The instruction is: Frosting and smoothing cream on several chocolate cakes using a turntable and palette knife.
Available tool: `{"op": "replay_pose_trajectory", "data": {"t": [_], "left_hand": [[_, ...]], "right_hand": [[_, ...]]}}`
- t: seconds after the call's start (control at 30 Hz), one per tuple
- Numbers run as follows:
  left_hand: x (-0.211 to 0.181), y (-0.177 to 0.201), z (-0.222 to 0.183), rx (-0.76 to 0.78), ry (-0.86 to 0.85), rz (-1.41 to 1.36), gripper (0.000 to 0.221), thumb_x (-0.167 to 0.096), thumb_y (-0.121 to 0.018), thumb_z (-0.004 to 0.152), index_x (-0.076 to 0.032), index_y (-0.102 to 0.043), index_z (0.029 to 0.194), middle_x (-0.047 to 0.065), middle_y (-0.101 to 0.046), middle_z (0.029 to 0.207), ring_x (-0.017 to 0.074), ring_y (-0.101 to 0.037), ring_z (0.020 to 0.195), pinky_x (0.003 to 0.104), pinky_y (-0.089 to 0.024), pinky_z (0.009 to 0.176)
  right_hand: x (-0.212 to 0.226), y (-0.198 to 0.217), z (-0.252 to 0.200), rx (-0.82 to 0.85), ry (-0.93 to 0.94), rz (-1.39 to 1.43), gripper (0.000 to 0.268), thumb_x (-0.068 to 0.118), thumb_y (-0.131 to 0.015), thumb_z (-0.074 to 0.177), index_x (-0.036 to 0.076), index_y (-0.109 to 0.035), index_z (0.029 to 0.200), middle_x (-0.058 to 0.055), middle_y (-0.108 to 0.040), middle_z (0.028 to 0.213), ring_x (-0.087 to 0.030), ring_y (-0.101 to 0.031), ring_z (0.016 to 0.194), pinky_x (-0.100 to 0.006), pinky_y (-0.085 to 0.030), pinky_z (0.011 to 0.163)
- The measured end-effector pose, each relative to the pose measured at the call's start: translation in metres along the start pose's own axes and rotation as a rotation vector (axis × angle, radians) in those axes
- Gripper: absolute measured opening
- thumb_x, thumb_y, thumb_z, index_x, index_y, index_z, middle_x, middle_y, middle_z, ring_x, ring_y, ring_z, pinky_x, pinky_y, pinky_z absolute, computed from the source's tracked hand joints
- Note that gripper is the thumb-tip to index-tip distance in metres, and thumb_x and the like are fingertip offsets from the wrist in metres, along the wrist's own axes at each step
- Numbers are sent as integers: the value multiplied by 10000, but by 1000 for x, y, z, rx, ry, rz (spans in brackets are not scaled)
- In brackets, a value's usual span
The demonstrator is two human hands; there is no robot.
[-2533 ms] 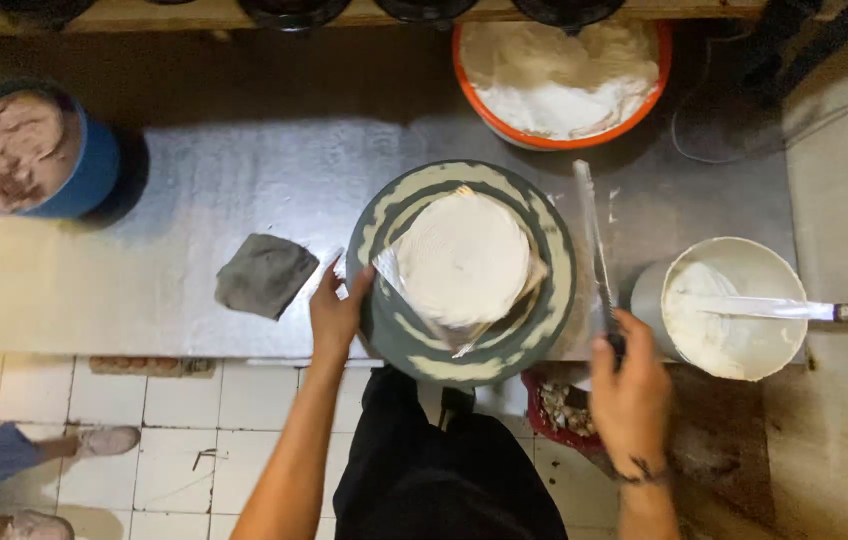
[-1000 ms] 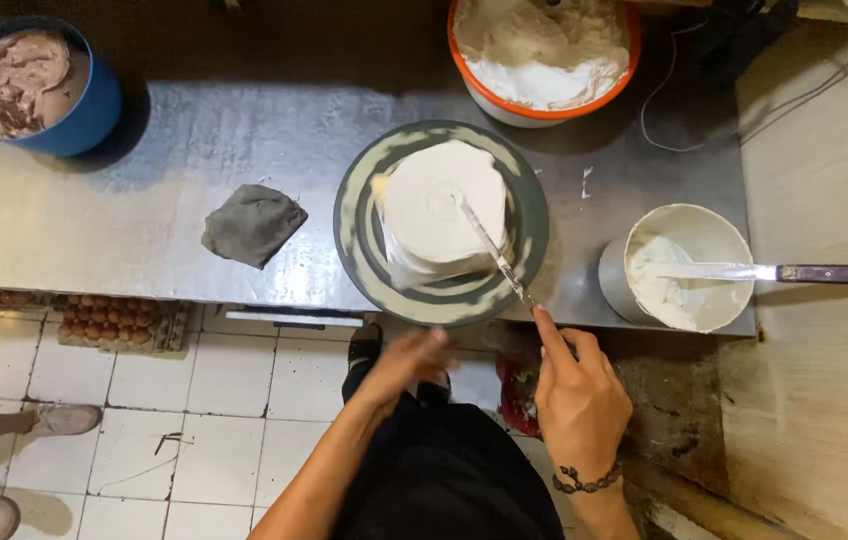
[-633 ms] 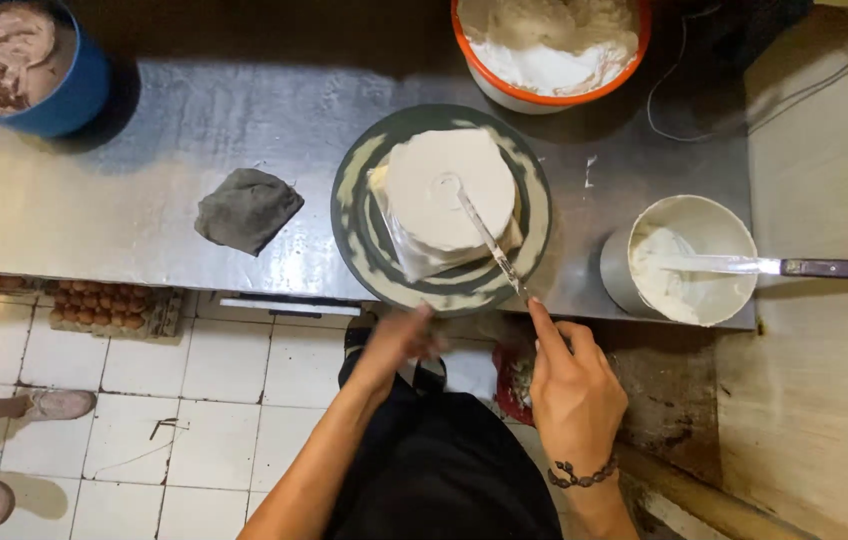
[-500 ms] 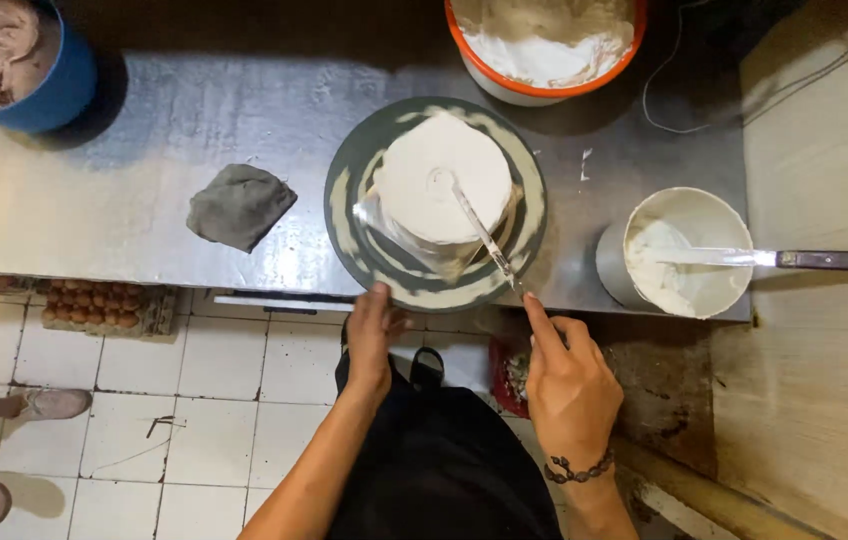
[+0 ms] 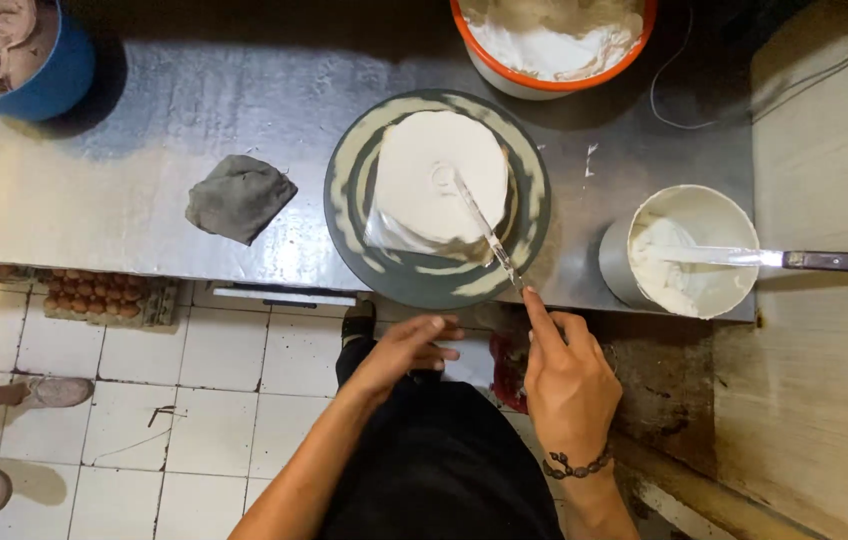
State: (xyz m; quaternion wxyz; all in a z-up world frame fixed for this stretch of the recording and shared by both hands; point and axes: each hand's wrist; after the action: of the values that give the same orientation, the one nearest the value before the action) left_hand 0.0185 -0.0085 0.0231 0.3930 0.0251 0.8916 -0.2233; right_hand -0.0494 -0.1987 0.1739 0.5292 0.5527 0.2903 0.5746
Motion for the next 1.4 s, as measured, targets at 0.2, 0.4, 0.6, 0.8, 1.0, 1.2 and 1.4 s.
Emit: {"op": "replay_pose_trajectory", "data": {"t": [0.2, 0.4, 0.6, 0.8, 1.0, 1.2, 1.4], "left_hand": [[8, 16, 18, -310, -211, -212, 498, -466, -620, 1013, 10, -602, 1159, 161, -672, 1043, 248, -688, 853, 370, -583, 760], [6, 5, 6, -46, -23, 74, 406, -426, -628, 947, -43, -673, 1074, 91, -765, 1003, 170, -728, 863, 320, -567, 767], [28, 25, 23, -367, -294, -250, 448, -417, -666, 1037, 23, -612, 1103, 113, -668, 960, 232, -635, 822, 361, -547, 759], [2, 10, 4, -7, 9, 64, 481, -452, -629, 940, -33, -677, 1171, 48, -764, 1003, 151, -722, 908, 309, -557, 791], [15, 11, 18, -433, -240, -204, 463, -445, -601, 1023, -16, -667, 1185, 120, -698, 1001, 246, -666, 841, 340, -548, 741], [40, -9, 8, 118, -29, 125, 439, -390, -622, 977, -55, -657, 1258, 88, -755, 1142, 196, -720, 956, 326, -556, 770], [37, -15, 4, 156, 37, 129, 490, -380, -625, 977, -65, -643, 1353, 76, -748, 1180, 168, -708, 988, 313, -558, 819]], "right_hand": [[-3, -2, -2, -7, 20, 14, 465, 80, -706, 905, 234, -707, 1344, -58, -684, 1023, -279, -692, 882, -408, -564, 729], [-1, -1, -2, 8, 29, 26, 484, 81, -708, 903, 237, -693, 1361, -59, -677, 1031, -287, -683, 889, -414, -560, 736], [-4, 0, -2, 28, 28, 11, 484, 84, -702, 914, 250, -686, 1367, -61, -683, 1042, -286, -686, 894, -415, -561, 729], [-5, -1, 1, 65, 20, 5, 480, 98, -686, 925, 250, -677, 1380, -66, -689, 1045, -294, -689, 890, -424, -561, 723], [-3, -1, 2, 72, 12, 11, 466, 114, -675, 932, 256, -679, 1376, -69, -690, 1040, -296, -691, 887, -426, -561, 730], [1, 1, 5, 91, 6, 29, 467, 120, -673, 935, 250, -671, 1384, -80, -691, 1027, -298, -693, 875, -425, -561, 724], [2, 1, 6, 82, 40, 20, 474, 112, -672, 932, 236, -665, 1389, -88, -690, 1035, -310, -691, 881, -432, -552, 713]]}}
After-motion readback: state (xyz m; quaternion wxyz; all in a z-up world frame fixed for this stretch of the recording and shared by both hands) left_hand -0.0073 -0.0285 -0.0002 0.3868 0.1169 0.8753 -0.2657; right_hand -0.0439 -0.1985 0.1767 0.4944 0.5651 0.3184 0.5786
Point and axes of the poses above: each hand's wrist, its own z-axis towards the middle knuckle, its own y-axis out of the back of the hand, x = y × z
